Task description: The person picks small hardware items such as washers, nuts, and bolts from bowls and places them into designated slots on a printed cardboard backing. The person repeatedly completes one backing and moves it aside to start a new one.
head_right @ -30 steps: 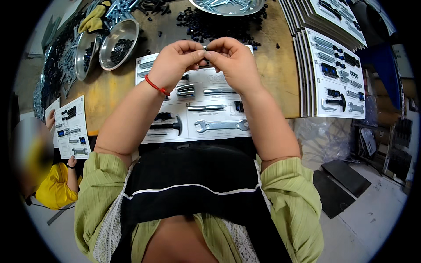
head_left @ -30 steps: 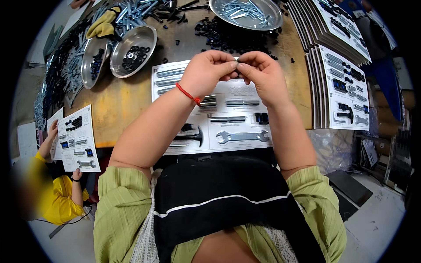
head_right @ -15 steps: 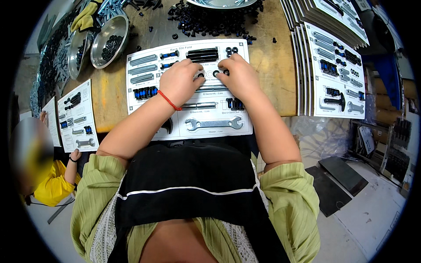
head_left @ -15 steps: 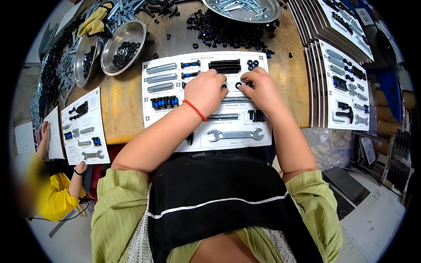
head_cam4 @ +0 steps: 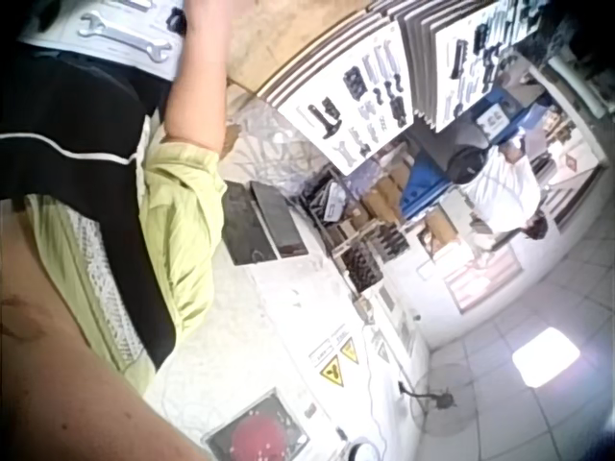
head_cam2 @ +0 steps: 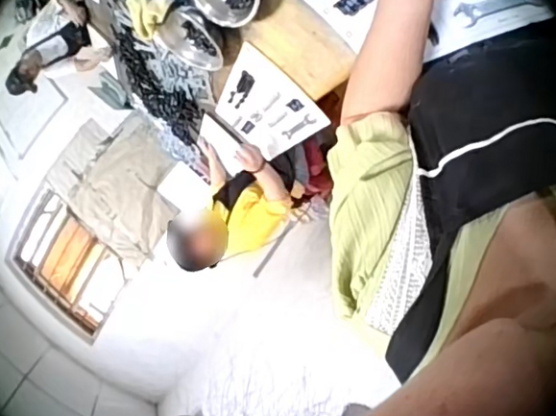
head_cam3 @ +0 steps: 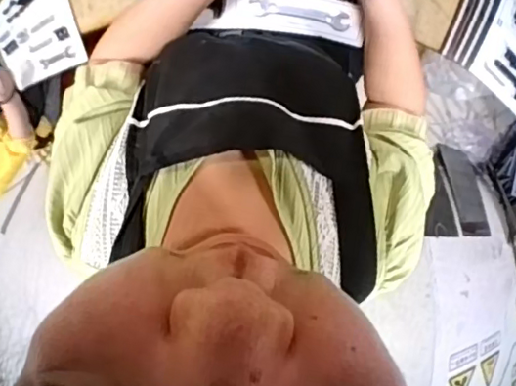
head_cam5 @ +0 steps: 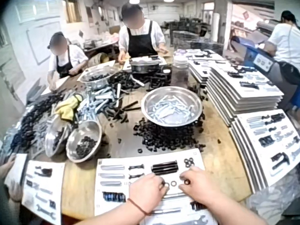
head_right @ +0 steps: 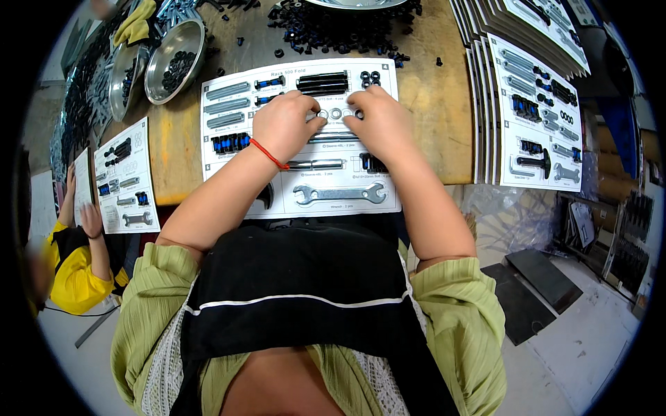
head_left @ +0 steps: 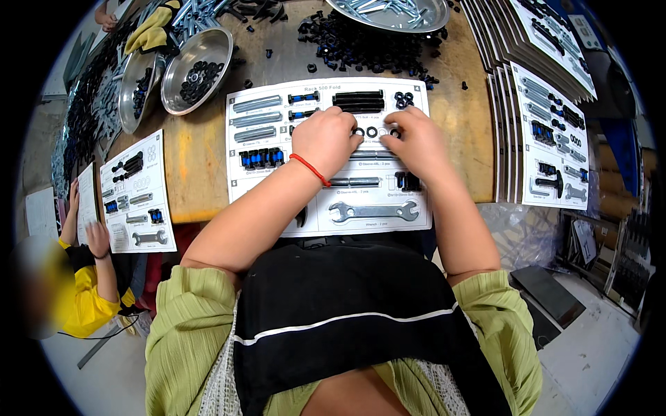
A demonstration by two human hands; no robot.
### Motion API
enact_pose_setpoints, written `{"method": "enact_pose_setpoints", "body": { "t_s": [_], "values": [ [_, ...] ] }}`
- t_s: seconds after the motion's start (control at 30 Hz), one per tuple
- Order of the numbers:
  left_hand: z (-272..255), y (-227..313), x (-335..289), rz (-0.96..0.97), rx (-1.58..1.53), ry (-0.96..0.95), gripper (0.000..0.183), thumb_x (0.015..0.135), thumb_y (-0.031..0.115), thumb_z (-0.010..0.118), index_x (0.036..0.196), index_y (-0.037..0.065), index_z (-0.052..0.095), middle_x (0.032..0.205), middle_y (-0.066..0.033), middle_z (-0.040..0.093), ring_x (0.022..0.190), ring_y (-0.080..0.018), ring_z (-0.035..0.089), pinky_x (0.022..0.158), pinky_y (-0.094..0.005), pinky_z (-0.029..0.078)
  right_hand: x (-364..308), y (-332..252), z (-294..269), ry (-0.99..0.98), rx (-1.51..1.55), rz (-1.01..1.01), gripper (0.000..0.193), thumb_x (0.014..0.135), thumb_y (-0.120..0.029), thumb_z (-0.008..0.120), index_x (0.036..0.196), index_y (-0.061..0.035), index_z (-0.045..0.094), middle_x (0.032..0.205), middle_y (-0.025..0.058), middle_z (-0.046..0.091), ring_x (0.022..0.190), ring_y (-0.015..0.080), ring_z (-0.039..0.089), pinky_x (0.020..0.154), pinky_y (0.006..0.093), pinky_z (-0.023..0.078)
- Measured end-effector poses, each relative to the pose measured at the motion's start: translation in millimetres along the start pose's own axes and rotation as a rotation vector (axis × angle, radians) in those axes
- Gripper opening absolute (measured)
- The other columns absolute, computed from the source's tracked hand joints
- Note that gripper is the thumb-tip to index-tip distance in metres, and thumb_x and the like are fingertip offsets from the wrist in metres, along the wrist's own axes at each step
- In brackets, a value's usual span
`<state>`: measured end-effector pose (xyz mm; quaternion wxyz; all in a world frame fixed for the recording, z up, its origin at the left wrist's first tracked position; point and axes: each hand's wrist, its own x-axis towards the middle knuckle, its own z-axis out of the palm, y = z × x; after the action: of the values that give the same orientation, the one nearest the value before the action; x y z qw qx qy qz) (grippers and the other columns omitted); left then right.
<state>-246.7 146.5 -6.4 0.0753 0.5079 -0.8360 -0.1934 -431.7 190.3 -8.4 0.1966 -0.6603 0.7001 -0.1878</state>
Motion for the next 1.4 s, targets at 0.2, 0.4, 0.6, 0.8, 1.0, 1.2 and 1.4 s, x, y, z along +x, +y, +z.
{"method": "enact_pose_setpoints", "body": {
  "t_s": [0.2, 0.4, 0.6, 0.8, 1.0, 1.2, 1.4],
  "values": [
    [2, -2, 0, 0.011, -0.007, 0.026, 0.020, 0.082, 0.030, 0.073, 0.093, 0.013, 0.075, 0.091, -0.0054, 0.068, 0.088, -0.0251, 0.067, 0.076, -0.0376, 0.055, -5, 14, -6, -0.020, -0.009, 0.066, 0.020, 0.080, -0.022, 0.074, 0.098, -0.0125, 0.074, 0.090, 0.0062, 0.065, 0.084, 0.0268, 0.065, 0.073, 0.0392, 0.052],
    [3, 0, 2, 0.018, 0.000, 0.017, 0.021, 0.083, 0.030, 0.073, 0.093, 0.011, 0.074, 0.093, -0.0059, 0.068, 0.090, -0.0251, 0.067, 0.077, -0.0373, 0.055, 1, 13, 7, -0.016, 0.068, 0.038, 0.018, 0.080, -0.022, 0.074, 0.096, -0.0140, 0.074, 0.089, 0.0054, 0.065, 0.082, 0.0256, 0.065, 0.071, 0.0386, 0.051],
    [3, -6, -2, 0.022, -0.038, 0.033, 0.025, 0.081, 0.034, 0.074, 0.094, 0.012, 0.074, 0.095, -0.0065, 0.068, 0.091, -0.0262, 0.066, 0.076, -0.0382, 0.055, 1, 14, 12, 0.010, 0.078, -0.007, 0.020, 0.079, -0.022, 0.074, 0.098, -0.0137, 0.075, 0.086, 0.0069, 0.064, 0.081, 0.0271, 0.065, 0.070, 0.0386, 0.052],
    [-53, -48, 0, -0.021, -0.171, 0.349, 0.025, 0.080, 0.035, 0.075, 0.096, 0.015, 0.073, 0.092, -0.0050, 0.066, 0.090, -0.0247, 0.065, 0.077, -0.0387, 0.054, -8, 40, 6, 0.264, 0.416, 0.126, 0.023, 0.081, -0.009, 0.074, 0.103, -0.0017, 0.071, 0.083, 0.0053, 0.063, 0.073, 0.0152, 0.057, 0.068, 0.0283, 0.047],
    [-121, -207, 50, -0.402, 0.039, 0.353, 0.024, 0.086, 0.026, 0.067, 0.103, 0.010, 0.074, 0.103, -0.0139, 0.072, 0.097, -0.0316, 0.068, 0.086, -0.0414, 0.053, -16, 100, 15, 0.444, 0.563, 0.167, 0.015, 0.086, -0.008, 0.069, 0.097, 0.0010, 0.069, 0.083, 0.0029, 0.062, 0.071, 0.0112, 0.054, 0.066, 0.0254, 0.046],
    [-116, -246, 73, -0.493, 0.113, 0.055, 0.034, 0.081, 0.030, 0.076, 0.105, 0.006, 0.071, 0.102, -0.0167, 0.071, 0.097, -0.0307, 0.067, 0.088, -0.0391, 0.051, -15, 78, 12, 0.428, 0.371, 0.145, 0.013, 0.088, -0.009, 0.067, 0.094, 0.0033, 0.068, 0.085, 0.0061, 0.065, 0.074, 0.0131, 0.058, 0.067, 0.0272, 0.048],
    [-121, -252, 75, -0.364, 0.078, 0.270, 0.029, 0.084, 0.030, 0.070, 0.099, 0.005, 0.075, 0.094, -0.0182, 0.072, 0.092, -0.0322, 0.070, 0.084, -0.0409, 0.053, -15, 99, 11, 0.510, 0.537, 0.156, 0.015, 0.086, -0.009, 0.068, 0.097, 0.0016, 0.070, 0.088, 0.0072, 0.067, 0.074, 0.0139, 0.059, 0.069, 0.0266, 0.048]
  ]
}}
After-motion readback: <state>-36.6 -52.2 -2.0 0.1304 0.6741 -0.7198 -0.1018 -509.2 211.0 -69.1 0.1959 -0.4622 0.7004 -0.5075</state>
